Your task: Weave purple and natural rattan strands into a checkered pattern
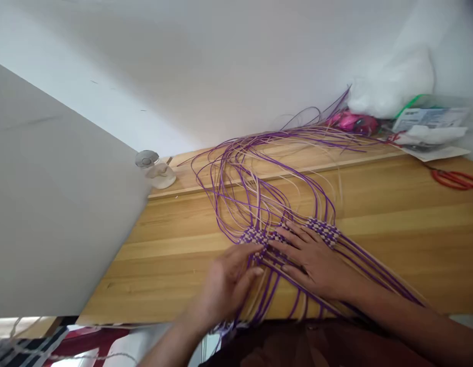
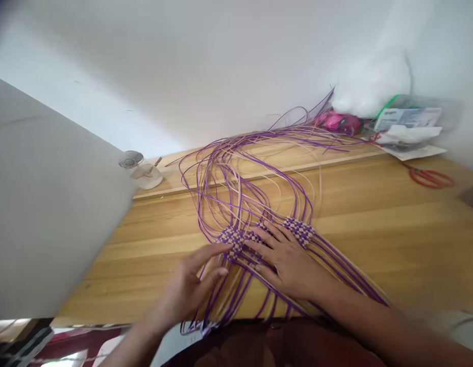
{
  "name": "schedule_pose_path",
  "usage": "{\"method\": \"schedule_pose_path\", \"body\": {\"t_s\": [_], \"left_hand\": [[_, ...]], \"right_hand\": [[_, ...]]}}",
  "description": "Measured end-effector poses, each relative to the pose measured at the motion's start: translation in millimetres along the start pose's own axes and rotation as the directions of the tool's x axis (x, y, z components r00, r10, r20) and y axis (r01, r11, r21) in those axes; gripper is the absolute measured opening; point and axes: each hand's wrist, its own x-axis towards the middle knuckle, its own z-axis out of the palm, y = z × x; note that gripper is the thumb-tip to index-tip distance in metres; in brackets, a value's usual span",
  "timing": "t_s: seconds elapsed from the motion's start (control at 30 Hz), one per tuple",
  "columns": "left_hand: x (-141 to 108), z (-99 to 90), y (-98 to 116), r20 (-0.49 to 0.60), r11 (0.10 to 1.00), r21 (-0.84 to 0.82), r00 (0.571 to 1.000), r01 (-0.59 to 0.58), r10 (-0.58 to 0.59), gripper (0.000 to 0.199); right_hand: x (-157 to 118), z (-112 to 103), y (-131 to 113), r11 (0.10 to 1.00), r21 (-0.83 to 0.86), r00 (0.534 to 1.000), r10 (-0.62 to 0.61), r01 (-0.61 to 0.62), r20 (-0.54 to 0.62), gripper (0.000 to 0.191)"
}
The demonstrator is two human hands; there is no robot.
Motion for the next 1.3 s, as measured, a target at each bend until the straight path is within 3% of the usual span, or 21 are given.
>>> {"method": "schedule_pose_path", "body": {"t_s": [0.07,0.2,0.3,0.37,0.57,0.8,1.0,1.07,1.17,1.3], "left_hand": [[-16.6,28.9,16.3,0.075,0.994,0.097,0.996,-0.059,0.052,0.052],[-34.9,62.6,12.2,0.141,0.944,0.306,0.987,-0.120,0.079,0.066],[-47.3,67.5,8.4,0.185,0.913,0.374,0.978,-0.164,0.100,0.068],[-55.5,67.5,10.8,0.186,0.902,0.396,0.977,-0.174,0.106,0.067],[-65.9,69.9,23.9,0.158,0.884,0.423,0.977,-0.198,0.143,0.063],[-39.8,61.7,37.2,0.096,0.909,0.341,0.971,-0.237,0.218,0.028],[5.6,58.3,38.1,-0.045,0.934,0.300,0.975,-0.196,0.219,0.023],[14.8,66.7,38.7,0.024,0.934,0.269,0.971,-0.235,0.238,0.022],[21.5,86.6,38.4,0.171,0.923,0.237,0.948,-0.303,0.268,0.018],[24.2,103.0,33.9,0.157,0.962,0.171,0.970,-0.214,0.188,0.013]], "right_hand": [[-0.9,0.5,-5.0,0.998,0.056,1.000,-0.002,0.004,-0.024,0.053],[-6.4,-5.3,-11.2,0.962,0.273,0.996,-0.004,0.028,-0.086,0.039],[-19.5,-12.7,-8.6,0.907,0.420,0.974,0.107,-0.014,-0.198,0.029],[-32.3,-15.5,-5.0,0.915,0.402,0.949,0.158,-0.037,-0.273,0.027],[-60.4,-10.8,-1.3,0.981,0.193,0.951,0.029,0.033,-0.307,0.026],[-51.3,-15.5,5.8,0.969,0.232,0.972,-0.028,0.084,-0.232,0.026],[-44.0,-14.3,16.0,0.952,0.293,0.969,-0.016,0.090,-0.246,0.022],[-41.2,-13.8,17.1,0.934,0.354,0.971,0.032,0.055,-0.236,0.021],[-35.1,-14.5,16.9,0.863,0.500,0.954,0.201,-0.065,-0.223,0.021],[-28.1,-12.5,17.3,0.795,0.584,0.911,0.348,-0.164,-0.219,0.021]]}}
